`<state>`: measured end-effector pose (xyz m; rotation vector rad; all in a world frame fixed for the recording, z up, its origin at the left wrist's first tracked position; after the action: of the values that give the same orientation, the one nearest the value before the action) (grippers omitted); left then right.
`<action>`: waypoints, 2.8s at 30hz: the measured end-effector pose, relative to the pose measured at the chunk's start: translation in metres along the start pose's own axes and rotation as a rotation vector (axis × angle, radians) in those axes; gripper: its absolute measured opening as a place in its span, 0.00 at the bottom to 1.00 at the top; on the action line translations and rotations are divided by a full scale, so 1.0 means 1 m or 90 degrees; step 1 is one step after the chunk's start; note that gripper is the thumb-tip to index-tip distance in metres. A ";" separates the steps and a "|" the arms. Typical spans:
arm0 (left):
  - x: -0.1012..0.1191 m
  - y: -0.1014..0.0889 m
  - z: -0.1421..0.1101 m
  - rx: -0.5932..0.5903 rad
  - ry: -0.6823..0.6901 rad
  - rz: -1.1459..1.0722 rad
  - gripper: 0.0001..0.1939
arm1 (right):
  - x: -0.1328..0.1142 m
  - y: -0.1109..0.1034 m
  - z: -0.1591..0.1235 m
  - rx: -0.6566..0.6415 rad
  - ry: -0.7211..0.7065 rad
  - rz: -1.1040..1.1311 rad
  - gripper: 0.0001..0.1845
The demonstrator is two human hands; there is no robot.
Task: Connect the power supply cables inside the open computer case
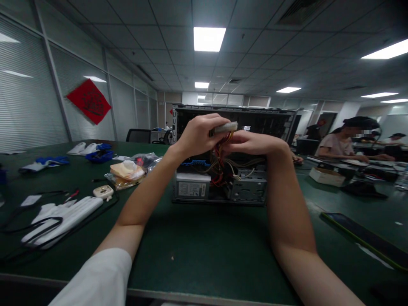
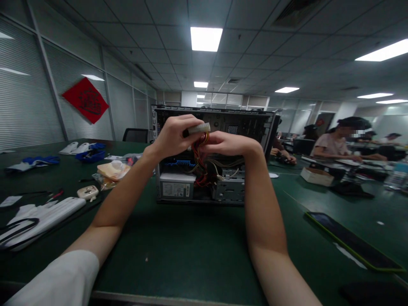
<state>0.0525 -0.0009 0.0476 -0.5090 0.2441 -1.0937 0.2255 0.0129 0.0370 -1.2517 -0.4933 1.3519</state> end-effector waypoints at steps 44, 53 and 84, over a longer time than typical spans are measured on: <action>-0.015 -0.024 -0.010 -0.404 -0.041 -0.023 0.33 | -0.007 0.017 -0.001 -0.173 0.114 0.103 0.28; -0.017 0.011 -0.013 -0.389 -0.056 0.101 0.19 | -0.006 0.020 0.003 -0.219 0.103 0.080 0.28; -0.014 0.011 -0.006 -0.240 0.016 0.275 0.07 | -0.018 0.026 0.013 -0.204 0.075 0.014 0.29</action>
<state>0.0524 0.0134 0.0365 -0.7373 0.5615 -0.6326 0.1986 -0.0053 0.0255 -1.5924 -0.6307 1.2409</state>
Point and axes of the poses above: each hand's wrist, its own z-axis towards the middle knuckle, its own y-axis out of the palm, x = y × z, the point moved 4 cm from there along z, towards the middle knuckle, and after that the axes turned 14 degrees about -y, right-handed, at the moved point
